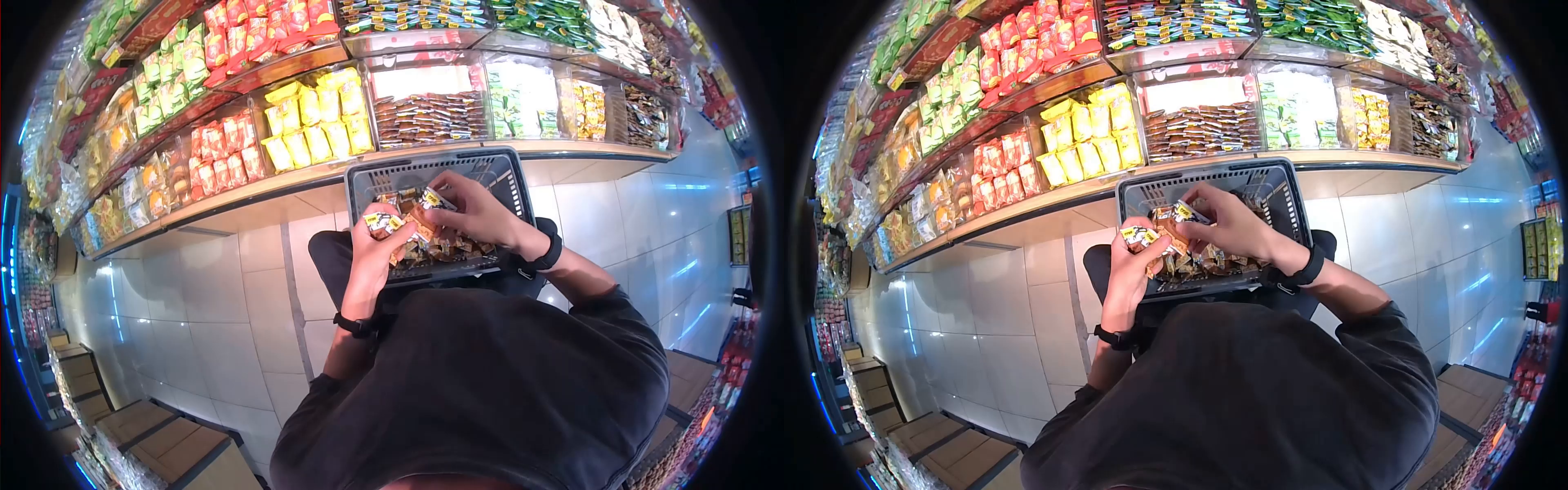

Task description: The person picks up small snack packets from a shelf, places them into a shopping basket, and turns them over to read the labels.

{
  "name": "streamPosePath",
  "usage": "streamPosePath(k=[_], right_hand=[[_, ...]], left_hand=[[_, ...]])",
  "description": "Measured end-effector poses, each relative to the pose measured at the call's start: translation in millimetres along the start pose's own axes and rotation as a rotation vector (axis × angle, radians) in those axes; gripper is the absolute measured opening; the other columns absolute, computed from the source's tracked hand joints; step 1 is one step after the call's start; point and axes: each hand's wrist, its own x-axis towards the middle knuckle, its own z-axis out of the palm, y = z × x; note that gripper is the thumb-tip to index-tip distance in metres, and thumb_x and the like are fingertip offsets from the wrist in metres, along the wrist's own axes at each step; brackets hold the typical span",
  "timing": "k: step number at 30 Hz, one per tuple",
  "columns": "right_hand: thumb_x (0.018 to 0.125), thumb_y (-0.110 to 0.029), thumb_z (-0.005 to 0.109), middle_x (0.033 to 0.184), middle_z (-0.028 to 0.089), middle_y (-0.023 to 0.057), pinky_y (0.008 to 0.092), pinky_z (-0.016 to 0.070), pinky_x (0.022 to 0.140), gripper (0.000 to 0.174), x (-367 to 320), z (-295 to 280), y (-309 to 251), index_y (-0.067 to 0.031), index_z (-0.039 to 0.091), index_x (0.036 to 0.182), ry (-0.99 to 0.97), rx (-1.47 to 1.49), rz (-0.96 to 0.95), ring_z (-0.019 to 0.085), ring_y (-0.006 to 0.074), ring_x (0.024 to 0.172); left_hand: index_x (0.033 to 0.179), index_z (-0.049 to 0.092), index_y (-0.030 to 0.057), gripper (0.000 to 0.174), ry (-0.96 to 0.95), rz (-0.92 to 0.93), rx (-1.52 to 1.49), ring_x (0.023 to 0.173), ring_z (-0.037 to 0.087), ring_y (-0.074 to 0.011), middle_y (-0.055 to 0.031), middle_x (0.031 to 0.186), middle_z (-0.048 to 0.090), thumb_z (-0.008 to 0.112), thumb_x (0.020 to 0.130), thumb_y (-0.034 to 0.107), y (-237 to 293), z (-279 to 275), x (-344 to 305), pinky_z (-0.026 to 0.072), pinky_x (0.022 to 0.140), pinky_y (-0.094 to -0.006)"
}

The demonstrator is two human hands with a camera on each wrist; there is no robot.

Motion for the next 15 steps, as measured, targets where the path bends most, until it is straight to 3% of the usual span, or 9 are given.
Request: streamPosePath(k=[3,4,5,6,7,8,9,11,15], right_hand=[[0.099,-0.015,0.068,0.087,0.070,0.0059,0.0251,0.0544,0.069,0.020,18.9,-10.2,-0.4,0.0033,0.061,0.101,-0.032,-0.352,-0.037,0.067,0.0091,0.077],[0.096,-0.016,0.071,0.082,0.071,0.0051,0.0267,0.0523,0.067,0.020,33.4,-19.7,6.2,0.0021,0.066,0.102,0.034,-0.397,-0.154,0.066,0.0084,0.077],[0.092,-0.011,0.071,0.080,0.072,0.0114,0.0325,0.0524,0.064,0.017,45.5,-28.6,-17.6,0.0010,0.070,0.104,0.100,-0.685,-0.218,0.067,0.0144,0.070],[0.092,-0.012,0.069,0.082,0.071,0.0165,0.0369,0.0525,0.066,0.014,70.8,-41.9,-10.1,-0.0002,0.071,0.099,0.239,-0.736,-0.327,0.070,0.0252,0.070],[0.094,-0.011,0.064,0.087,0.069,0.0219,0.0446,0.0527,0.069,0.013,101.5,-62.4,-3.3,-0.0021,0.070,0.102,0.369,-0.940,-0.484,0.068,0.0387,0.076],[0.096,-0.008,0.059,0.089,0.067,0.0253,0.0496,0.0518,0.071,0.014,125.5,-71.5,-10.0,-0.0022,0.067,0.107,0.454,-0.957,-0.528,0.066,0.0444,0.083],[0.094,-0.006,0.059,0.086,0.067,0.0253,0.0513,0.0525,0.073,0.016,155.6,-92.1,-3.4,0.0015,0.063,0.108,0.415,-1.044,-0.618,0.066,0.0454,0.085],[0.091,-0.003,0.057,0.090,0.070,0.0216,0.0495,0.0539,0.077,0.018,209.8,-123.6,14.8,0.0003,0.063,0.108,0.405,-1.284,-0.516,0.068,0.0419,0.088],[0.089,-0.004,0.056,0.090,0.071,0.0194,0.0478,0.0559,0.079,0.022,278.4,-152.0,52.6,-0.0015,0.064,0.110,0.299,-1.423,-0.473,0.069,0.0382,0.091]], left_hand=[[0.104,0.057,0.0095,0.027,0.078,0.023,-0.021,0.068,0.061,-0.0073,-0.0005,0.088,0.063,0.076,0.088,-0.001,-0.6,-1.5,4.1,0.0419,0.048,-0.0209],[0.105,0.057,0.0093,0.027,0.124,0.039,-0.032,0.069,0.063,-0.0082,-0.0008,0.089,0.064,0.076,0.088,-0.001,-3.6,-7.6,7.3,0.0424,0.048,-0.0211],[0.105,0.058,0.0091,0.026,0.171,0.058,-0.043,0.070,0.064,-0.0091,-0.0012,0.090,0.064,0.076,0.089,-0.001,-6.7,-14.9,10.9,0.0428,0.048,-0.0213],[0.106,0.058,0.0095,0.024,0.192,0.068,-0.039,0.072,0.069,-0.0126,-0.0014,0.085,0.065,0.074,0.090,0.003,-10.3,-22.8,13.6,0.0422,0.048,-0.0225],[0.106,0.058,0.0095,0.024,0.193,0.074,-0.044,0.072,0.069,-0.0126,-0.0014,0.085,0.065,0.074,0.090,0.003,-8.3,-25.8,13.2,0.0422,0.048,-0.0225],[0.106,0.058,0.0092,0.024,0.215,0.051,-0.040,0.073,0.069,-0.0128,-0.0015,0.085,0.065,0.075,0.090,0.003,-6.8,-28.2,12.6,0.0424,0.048,-0.0227],[0.107,0.058,0.0090,0.024,0.237,0.029,-0.035,0.073,0.069,-0.0129,-0.0017,0.085,0.065,0.075,0.090,0.003,-5.8,-30.0,11.9,0.0426,0.048,-0.0228],[0.107,0.058,0.0090,0.024,0.242,0.043,-0.027,0.072,0.069,-0.0128,-0.0020,0.084,0.065,0.074,0.090,0.002,-12.1,-36.6,13.8,0.0432,0.047,-0.0229],[0.105,0.058,0.0090,0.024,0.250,0.010,-0.023,0.067,0.066,-0.0100,-0.0021,0.084,0.066,0.075,0.090,0.001,-10.6,-35.1,11.8,0.0439,0.047,-0.0224]])
